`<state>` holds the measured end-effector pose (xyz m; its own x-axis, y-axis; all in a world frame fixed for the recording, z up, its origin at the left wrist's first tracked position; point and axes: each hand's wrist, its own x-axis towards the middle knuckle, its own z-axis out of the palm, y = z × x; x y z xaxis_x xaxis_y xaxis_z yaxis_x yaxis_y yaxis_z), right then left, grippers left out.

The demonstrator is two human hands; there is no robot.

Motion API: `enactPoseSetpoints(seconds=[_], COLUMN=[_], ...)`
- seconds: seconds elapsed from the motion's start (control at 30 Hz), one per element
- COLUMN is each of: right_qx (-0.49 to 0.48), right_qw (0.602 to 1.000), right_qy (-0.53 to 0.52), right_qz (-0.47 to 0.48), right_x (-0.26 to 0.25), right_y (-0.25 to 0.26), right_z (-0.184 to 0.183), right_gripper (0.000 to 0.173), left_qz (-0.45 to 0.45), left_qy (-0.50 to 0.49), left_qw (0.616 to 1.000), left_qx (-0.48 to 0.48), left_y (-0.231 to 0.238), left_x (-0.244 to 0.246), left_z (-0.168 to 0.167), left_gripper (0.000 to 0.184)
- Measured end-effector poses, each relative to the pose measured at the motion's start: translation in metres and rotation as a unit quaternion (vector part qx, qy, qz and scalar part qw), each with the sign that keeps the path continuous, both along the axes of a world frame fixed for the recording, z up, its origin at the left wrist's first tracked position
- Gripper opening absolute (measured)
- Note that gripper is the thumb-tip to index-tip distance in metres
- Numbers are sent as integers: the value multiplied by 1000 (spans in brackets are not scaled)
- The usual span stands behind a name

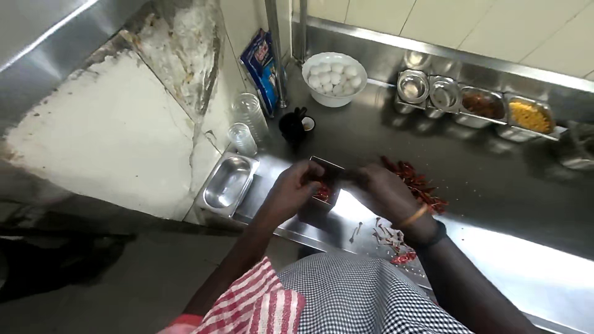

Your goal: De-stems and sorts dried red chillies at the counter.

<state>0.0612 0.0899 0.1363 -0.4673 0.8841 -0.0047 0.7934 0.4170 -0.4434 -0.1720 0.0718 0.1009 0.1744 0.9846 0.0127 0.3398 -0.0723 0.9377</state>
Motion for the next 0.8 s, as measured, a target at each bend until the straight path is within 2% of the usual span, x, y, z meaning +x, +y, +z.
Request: enactPoseSetpoints(seconds=[0.07,0.17,0.27,0.37,0.47,0.53,0.6,0.73,0.8], right_qx=[-31,-58,-72,-64,-29,4,28,12,-14], right_qw=[997,991,990,993,991,990,990,976,961], right_qy=[-68,-102,-72,29,130,137,102,-35,-54], right_qz=[14,62,94,91,23,-31,-89,-213,-272], right_x=[-20,-45,-54,-40,-6,26,64,128,150], right_y=[22,40,44,39,17,-2,-21,-71,-102], right_z=[-1,-15,-21,-7,5,-2,-23,-73,-87], right_gripper=[24,37,54,48,35,25,22,29,27], left_qz=[10,50,73,103,140,166,164,64,-15], left_qy=[59,32,9,-5,-12,-9,3,25,24], left_qw=[998,997,996,993,988,984,986,997,999], left_qx=[12,41,52,54,63,57,35,-34,-45], left_y=[2,-4,-16,-30,-43,-54,-69,-92,-96], left_x=[3,-5,-17,-26,-33,-34,-29,-11,5], left_z=[2,-4,-14,-27,-42,-49,-55,-79,-96], left_gripper=[32,29,24,22,19,18,18,18,17])
